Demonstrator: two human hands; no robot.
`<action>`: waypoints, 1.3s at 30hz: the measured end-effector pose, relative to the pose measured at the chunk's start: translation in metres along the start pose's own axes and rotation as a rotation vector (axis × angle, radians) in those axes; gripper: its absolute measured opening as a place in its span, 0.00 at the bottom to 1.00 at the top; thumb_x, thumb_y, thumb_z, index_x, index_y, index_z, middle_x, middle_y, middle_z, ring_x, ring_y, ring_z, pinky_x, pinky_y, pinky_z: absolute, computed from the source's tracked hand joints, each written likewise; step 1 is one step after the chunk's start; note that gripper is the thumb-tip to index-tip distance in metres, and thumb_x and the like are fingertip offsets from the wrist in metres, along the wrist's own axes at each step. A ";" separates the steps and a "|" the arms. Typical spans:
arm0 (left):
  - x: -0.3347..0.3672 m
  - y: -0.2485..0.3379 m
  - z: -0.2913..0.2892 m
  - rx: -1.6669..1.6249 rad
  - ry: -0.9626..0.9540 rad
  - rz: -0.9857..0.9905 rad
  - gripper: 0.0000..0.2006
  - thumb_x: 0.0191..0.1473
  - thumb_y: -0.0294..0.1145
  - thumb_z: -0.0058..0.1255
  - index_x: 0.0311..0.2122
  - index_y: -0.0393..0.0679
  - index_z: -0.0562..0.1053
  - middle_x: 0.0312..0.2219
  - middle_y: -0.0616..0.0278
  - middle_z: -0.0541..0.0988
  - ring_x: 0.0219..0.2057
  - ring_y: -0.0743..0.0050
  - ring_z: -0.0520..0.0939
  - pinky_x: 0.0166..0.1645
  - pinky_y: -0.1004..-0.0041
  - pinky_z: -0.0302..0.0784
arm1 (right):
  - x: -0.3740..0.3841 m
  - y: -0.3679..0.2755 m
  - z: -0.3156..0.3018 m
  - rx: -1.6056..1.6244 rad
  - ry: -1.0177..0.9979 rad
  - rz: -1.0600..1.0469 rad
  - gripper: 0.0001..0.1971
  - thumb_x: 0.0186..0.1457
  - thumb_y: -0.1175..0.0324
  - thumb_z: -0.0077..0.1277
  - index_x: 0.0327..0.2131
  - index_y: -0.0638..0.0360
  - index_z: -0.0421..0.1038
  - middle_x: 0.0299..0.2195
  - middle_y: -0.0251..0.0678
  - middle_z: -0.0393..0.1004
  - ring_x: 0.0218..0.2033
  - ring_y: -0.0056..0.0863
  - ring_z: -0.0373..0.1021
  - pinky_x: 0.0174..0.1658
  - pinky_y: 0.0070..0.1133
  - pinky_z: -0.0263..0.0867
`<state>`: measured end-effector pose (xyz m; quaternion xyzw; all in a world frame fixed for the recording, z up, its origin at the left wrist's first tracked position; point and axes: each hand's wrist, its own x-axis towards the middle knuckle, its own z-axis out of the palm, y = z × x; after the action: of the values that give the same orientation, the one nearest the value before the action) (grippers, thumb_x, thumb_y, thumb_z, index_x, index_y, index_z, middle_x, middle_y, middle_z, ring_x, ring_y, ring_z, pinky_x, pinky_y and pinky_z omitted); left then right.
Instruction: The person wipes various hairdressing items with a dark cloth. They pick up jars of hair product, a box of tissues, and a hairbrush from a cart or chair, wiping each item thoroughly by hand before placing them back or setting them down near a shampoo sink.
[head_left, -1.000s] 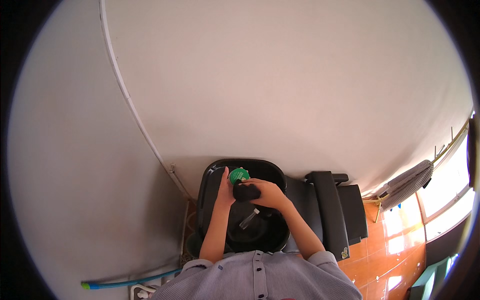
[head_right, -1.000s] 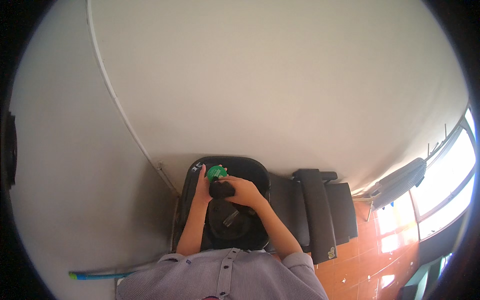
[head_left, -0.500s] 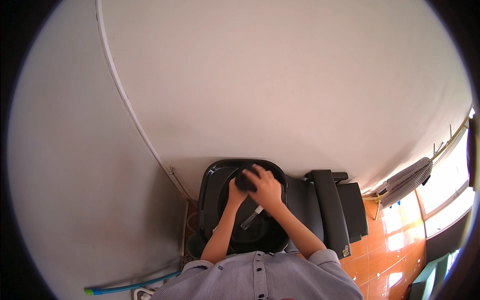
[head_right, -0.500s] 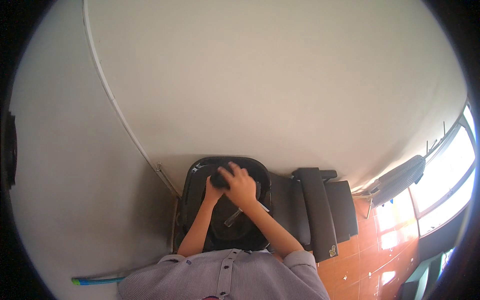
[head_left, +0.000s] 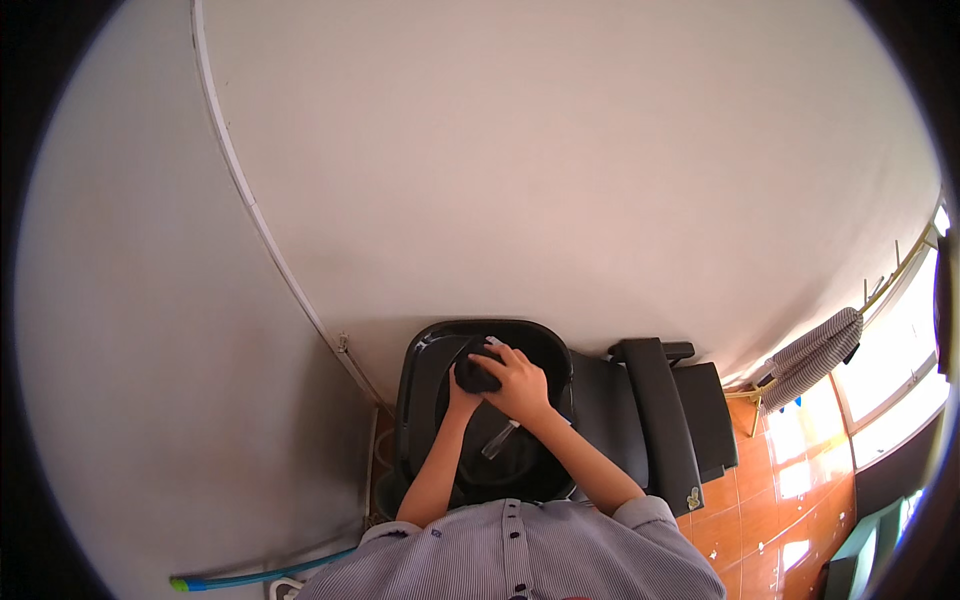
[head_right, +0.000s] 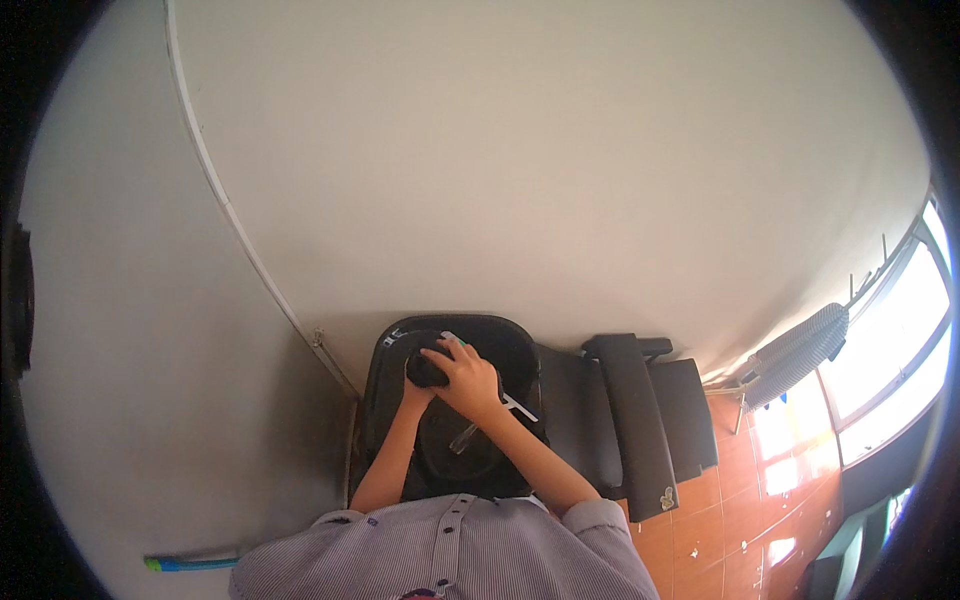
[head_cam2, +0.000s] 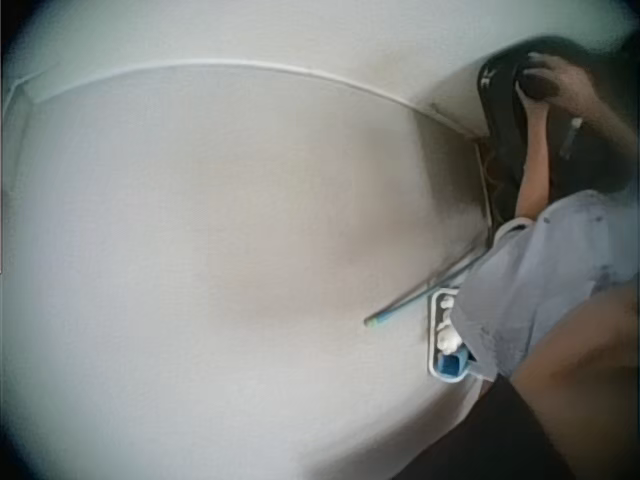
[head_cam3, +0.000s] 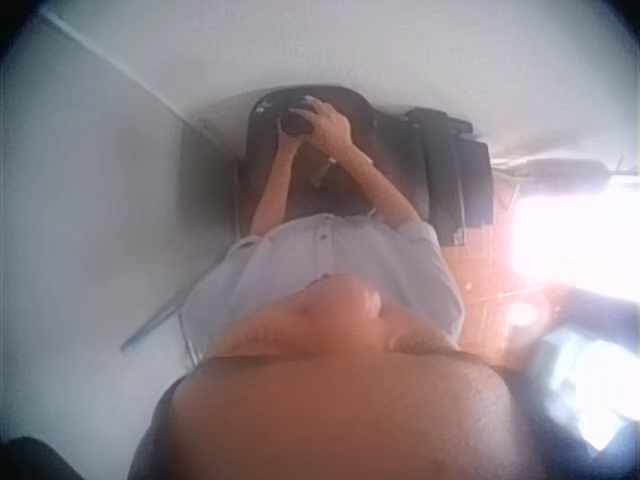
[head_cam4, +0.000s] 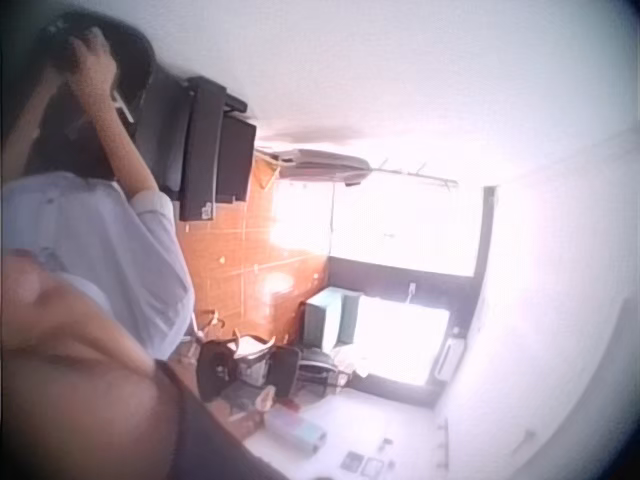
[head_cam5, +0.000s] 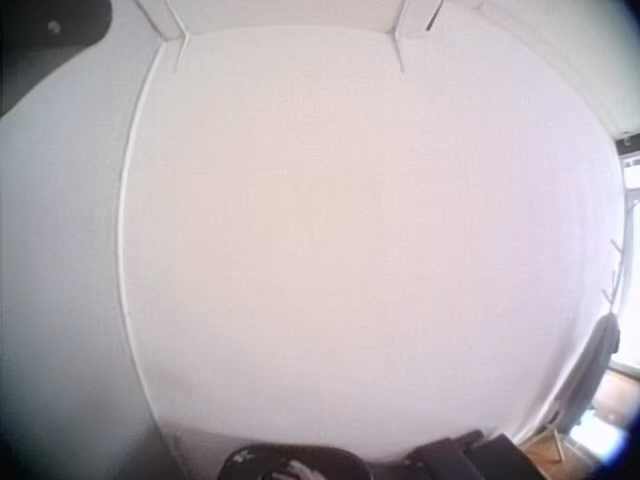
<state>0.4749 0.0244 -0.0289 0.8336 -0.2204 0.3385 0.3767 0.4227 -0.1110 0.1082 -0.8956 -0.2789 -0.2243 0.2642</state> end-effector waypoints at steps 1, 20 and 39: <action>0.009 0.007 0.003 -0.164 -0.039 -0.214 0.21 0.38 0.19 0.55 0.42 0.36 0.70 0.35 0.59 0.77 0.37 0.75 0.76 0.41 0.75 0.71 | 0.001 0.009 0.002 -0.008 0.003 0.007 0.27 0.29 0.64 0.62 0.41 0.45 0.70 0.41 0.33 0.70 0.41 0.35 0.68 0.37 0.27 0.68; 0.035 0.059 -0.025 -0.788 0.082 -0.570 0.22 0.40 0.23 0.57 0.45 0.40 0.69 0.36 0.65 0.75 0.35 0.78 0.76 0.38 0.79 0.70 | 0.022 0.069 0.011 0.912 -0.017 0.803 0.22 0.45 0.58 0.56 0.40 0.66 0.69 0.34 0.39 0.73 0.34 0.29 0.71 0.38 0.23 0.66; 0.048 0.043 -0.021 -1.645 0.194 -0.935 0.22 0.51 0.45 0.48 0.49 0.45 0.64 0.43 0.63 0.72 0.47 0.67 0.69 0.55 0.66 0.58 | -0.013 0.020 0.038 0.452 0.278 0.334 0.20 0.38 0.65 0.60 0.36 0.63 0.69 0.29 0.46 0.73 0.34 0.44 0.71 0.38 0.27 0.65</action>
<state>0.4719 0.0087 0.0372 0.2793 -0.0014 -0.0399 0.9594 0.4346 -0.1069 0.0650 -0.8085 -0.1318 -0.2303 0.5252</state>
